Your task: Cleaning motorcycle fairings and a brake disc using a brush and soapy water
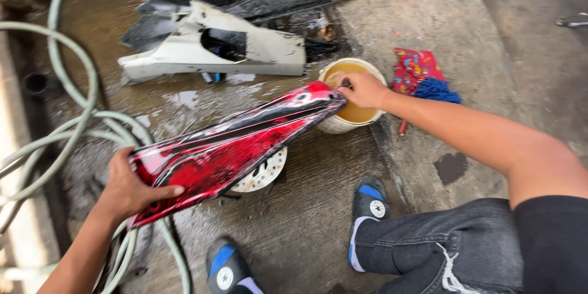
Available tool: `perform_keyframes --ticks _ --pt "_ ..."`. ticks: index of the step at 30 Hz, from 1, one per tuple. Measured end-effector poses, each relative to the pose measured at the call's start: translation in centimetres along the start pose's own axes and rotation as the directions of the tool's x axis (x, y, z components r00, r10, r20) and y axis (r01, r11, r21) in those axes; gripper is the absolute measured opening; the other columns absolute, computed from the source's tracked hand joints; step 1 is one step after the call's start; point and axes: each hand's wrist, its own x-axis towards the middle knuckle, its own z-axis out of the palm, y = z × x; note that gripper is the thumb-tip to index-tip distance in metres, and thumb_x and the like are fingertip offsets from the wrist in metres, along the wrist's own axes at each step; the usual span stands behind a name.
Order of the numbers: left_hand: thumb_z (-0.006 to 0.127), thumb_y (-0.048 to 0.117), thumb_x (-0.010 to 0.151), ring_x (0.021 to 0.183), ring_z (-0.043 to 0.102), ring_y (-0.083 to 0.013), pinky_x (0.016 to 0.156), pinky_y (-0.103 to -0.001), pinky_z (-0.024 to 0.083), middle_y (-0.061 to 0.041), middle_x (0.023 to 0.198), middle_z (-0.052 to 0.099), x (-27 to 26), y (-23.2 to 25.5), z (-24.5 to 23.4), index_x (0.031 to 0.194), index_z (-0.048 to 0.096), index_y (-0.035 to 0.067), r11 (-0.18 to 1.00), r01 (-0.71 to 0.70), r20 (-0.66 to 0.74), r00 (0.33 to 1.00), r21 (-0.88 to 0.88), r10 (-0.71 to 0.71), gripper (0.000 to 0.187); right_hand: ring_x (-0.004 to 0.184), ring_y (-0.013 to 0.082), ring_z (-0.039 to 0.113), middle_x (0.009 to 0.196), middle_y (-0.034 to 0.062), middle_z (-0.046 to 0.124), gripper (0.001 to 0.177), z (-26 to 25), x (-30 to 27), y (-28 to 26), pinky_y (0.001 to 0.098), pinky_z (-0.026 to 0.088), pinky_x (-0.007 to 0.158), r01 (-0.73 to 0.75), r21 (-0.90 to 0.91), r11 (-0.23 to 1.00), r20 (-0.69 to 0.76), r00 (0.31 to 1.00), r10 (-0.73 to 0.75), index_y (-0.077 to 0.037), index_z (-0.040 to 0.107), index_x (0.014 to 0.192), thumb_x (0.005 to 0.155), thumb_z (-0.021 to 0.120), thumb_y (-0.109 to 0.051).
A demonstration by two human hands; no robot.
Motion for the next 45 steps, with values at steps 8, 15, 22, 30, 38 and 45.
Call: perform_keyframes --ticks 8,15,22,30,38,45 --pt "0.1 0.053 0.044 0.147 0.036 -0.046 0.123 -0.059 0.032 -0.019 0.16 0.02 -2.7 1.9 -1.9 0.158 0.021 0.017 0.986 0.162 0.092 0.983 -0.046 -0.157 0.143 0.111 0.0374 0.068 0.111 0.0143 0.075 0.022 1.2 -0.7 2.5 0.048 0.052 0.1 -0.071 0.081 0.994 -0.087 0.993 0.078 -0.018 0.075 0.117 0.098 0.068 -0.027" --pt "0.101 0.061 0.039 0.149 0.036 -0.0393 0.125 -0.052 0.032 -0.013 0.162 0.02 -2.8 0.1 -0.7 0.161 0.015 0.029 0.99 0.141 0.174 0.976 -0.029 -0.133 0.153 0.109 0.0311 0.068 0.106 0.0034 0.076 0.021 0.6 -0.7 2.6 0.0446 0.052 0.098 -0.235 0.045 0.971 -0.093 0.967 0.238 -0.036 0.076 0.114 0.094 0.073 -0.043" --pt "0.1 0.055 0.05 0.147 0.036 -0.0463 0.125 -0.057 0.03 -0.02 0.161 0.02 -4.6 0.9 -2.5 0.161 0.019 0.03 0.98 0.161 0.241 0.962 -0.118 -0.129 0.139 0.095 0.0279 0.07 0.096 -0.001 0.074 0.019 -5.5 -0.5 -2.7 0.0403 0.054 0.085 -0.216 0.083 0.973 -0.248 0.941 0.23 -0.038 0.075 0.115 0.096 0.074 -0.038" --pt "0.103 0.046 0.049 0.143 0.042 -0.0453 0.122 -0.055 0.036 -0.016 0.151 0.026 -5.3 -0.4 -2.9 0.141 0.029 0.023 0.992 -0.005 0.006 1.0 -0.126 0.006 0.121 0.086 0.0189 0.07 0.1 0.017 0.071 0.02 -10.9 -1.5 -16.9 0.0266 0.059 0.078 0.431 0.4 0.809 -0.427 0.869 -0.251 -0.003 0.073 0.116 0.098 0.076 0.006" --pt "0.102 0.035 0.058 0.121 0.055 -0.0522 0.109 -0.06 0.049 -0.022 0.14 0.028 -9.8 4.6 -4.5 0.146 0.024 0.017 0.995 -0.07 -0.126 0.99 -0.072 0.061 0.119 0.078 0.0193 0.073 0.088 0.0135 0.069 0.013 3.3 -5.3 -29.4 0.0248 0.065 0.072 0.488 0.706 0.513 -0.595 0.801 0.057 0.0 0.069 0.094 0.091 0.061 0.009" --pt "0.102 0.036 0.06 0.12 0.054 -0.0643 0.109 -0.067 0.047 -0.025 0.145 0.023 -9.3 5.2 -4.4 0.146 0.027 0.021 0.996 -0.09 -0.113 0.99 -0.028 0.086 0.115 0.101 0.0313 0.072 0.105 0.018 0.071 0.01 12.8 -10.0 -34.4 0.0347 0.065 0.078 0.642 0.558 0.526 -0.723 0.687 -0.072 0.001 0.073 0.101 0.091 0.07 0.003"
